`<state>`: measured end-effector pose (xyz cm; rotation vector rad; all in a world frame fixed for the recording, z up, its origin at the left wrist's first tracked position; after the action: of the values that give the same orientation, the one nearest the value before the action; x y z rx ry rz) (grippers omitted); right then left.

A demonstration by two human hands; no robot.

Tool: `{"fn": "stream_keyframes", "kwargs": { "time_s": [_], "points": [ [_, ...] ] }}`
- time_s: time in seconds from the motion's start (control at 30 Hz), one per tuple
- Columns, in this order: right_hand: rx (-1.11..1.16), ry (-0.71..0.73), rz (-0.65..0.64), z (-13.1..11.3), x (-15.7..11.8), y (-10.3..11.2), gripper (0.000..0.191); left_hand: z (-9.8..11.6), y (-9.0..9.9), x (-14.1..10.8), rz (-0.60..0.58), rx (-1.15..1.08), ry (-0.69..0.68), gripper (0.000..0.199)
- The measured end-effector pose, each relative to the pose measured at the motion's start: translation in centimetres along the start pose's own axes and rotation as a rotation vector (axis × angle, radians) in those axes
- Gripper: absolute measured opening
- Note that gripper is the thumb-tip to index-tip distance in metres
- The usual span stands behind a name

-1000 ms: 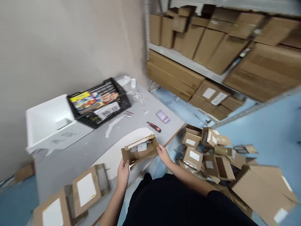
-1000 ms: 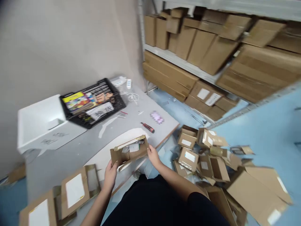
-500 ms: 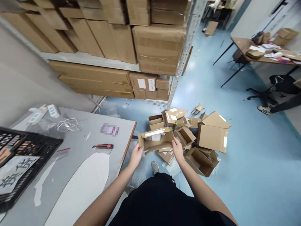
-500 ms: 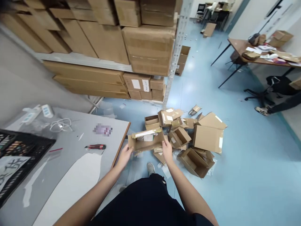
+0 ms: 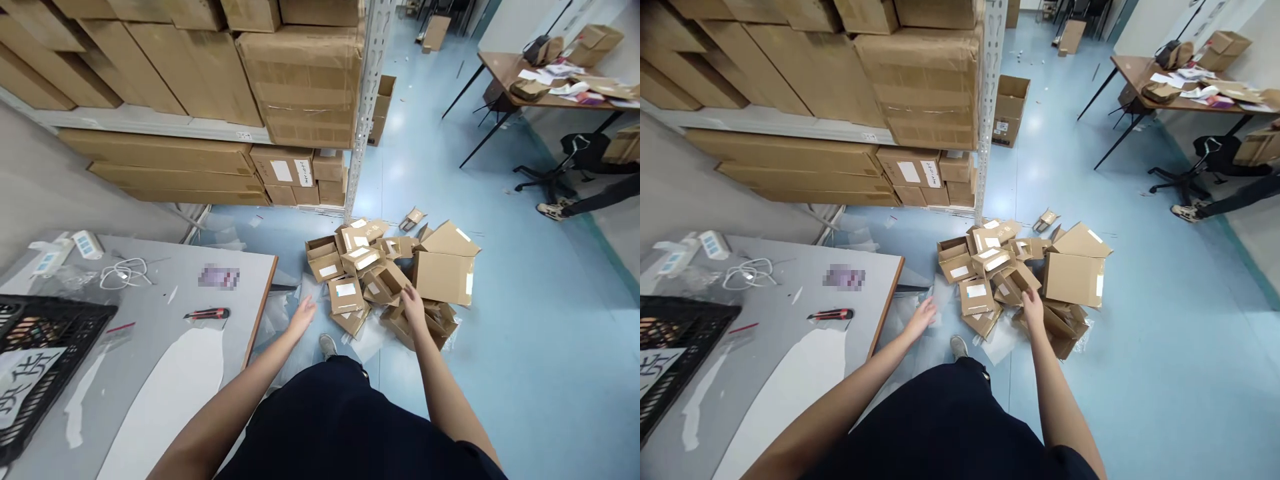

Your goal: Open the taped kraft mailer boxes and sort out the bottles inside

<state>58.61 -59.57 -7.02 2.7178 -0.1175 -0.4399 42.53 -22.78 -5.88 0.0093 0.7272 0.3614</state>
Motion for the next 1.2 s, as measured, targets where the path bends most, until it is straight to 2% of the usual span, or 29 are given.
{"fn": "stream_keyframes", "kwargs": {
  "time_s": [0.07, 0.13, 0.23, 0.33, 0.5, 0.57, 0.67, 0.8, 0.93, 1.07, 1.2],
  "points": [
    [-0.009, -0.082, -0.046, 3.2, -3.0, -1.3, 0.076, -4.4, 2.8, -1.5, 0.052, 0.021, 0.105, 0.06],
    [-0.009, -0.154, -0.098, 5.7, -5.5, -3.0, 0.075, -8.1, 5.6, -3.4, 0.102, -0.009, 0.143, 0.056],
    [-0.046, -0.148, -0.192, 6.7, -7.7, -6.2, 0.067, -12.3, 9.2, -6.7, 0.21, -0.087, 0.232, 0.045],
    [-0.066, -0.047, -0.351, 4.6, -8.4, -10.2, 0.06, -14.4, 11.5, -9.9, 0.298, -0.169, 0.263, 0.042],
    [-0.1, 0.097, -0.625, -1.0, -9.3, -18.5, 0.056, -16.6, 14.2, -14.9, 0.454, -0.373, 0.231, 0.054],
    [-0.109, 0.136, -0.733, -2.9, -10.6, -22.1, 0.058, -18.3, 15.2, -17.3, 0.539, -0.462, 0.219, 0.053],
    [-0.118, 0.208, -0.889, -5.2, -14.2, -27.1, 0.059, -21.3, 16.4, -21.5, 0.679, -0.593, 0.193, 0.047],
    [-0.166, 0.281, -1.115, -6.4, -21.4, -32.8, 0.064, -25.9, 16.9, -27.7, 0.866, -0.765, 0.149, 0.052],
    [-0.226, 0.336, -1.355, -6.0, -30.6, -37.2, 0.062, -31.5, 16.3, -33.9, 1.047, -0.976, 0.137, 0.054],
    [-0.27, 0.344, -1.552, -4.6, -40.5, -40.1, 0.054, -37.3, 14.9, -39.5, 1.223, -1.182, 0.092, 0.053],
    [-0.311, 0.405, -1.719, -3.3, -50.4, -42.1, 0.049, -41.9, 13.9, -43.4, 1.336, -1.356, 0.082, 0.052]
  ]
}}
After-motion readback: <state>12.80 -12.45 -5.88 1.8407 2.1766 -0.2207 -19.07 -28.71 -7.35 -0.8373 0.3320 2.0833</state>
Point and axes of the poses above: each hand's wrist, its own x-axis towards the middle knuckle, its own y-axis out of the back of the hand, z = x × y, the point moved 7 cm from there along x, towards the middle knuckle, and after that the axes turned 1 degree about -x, right-handed, at the moved point
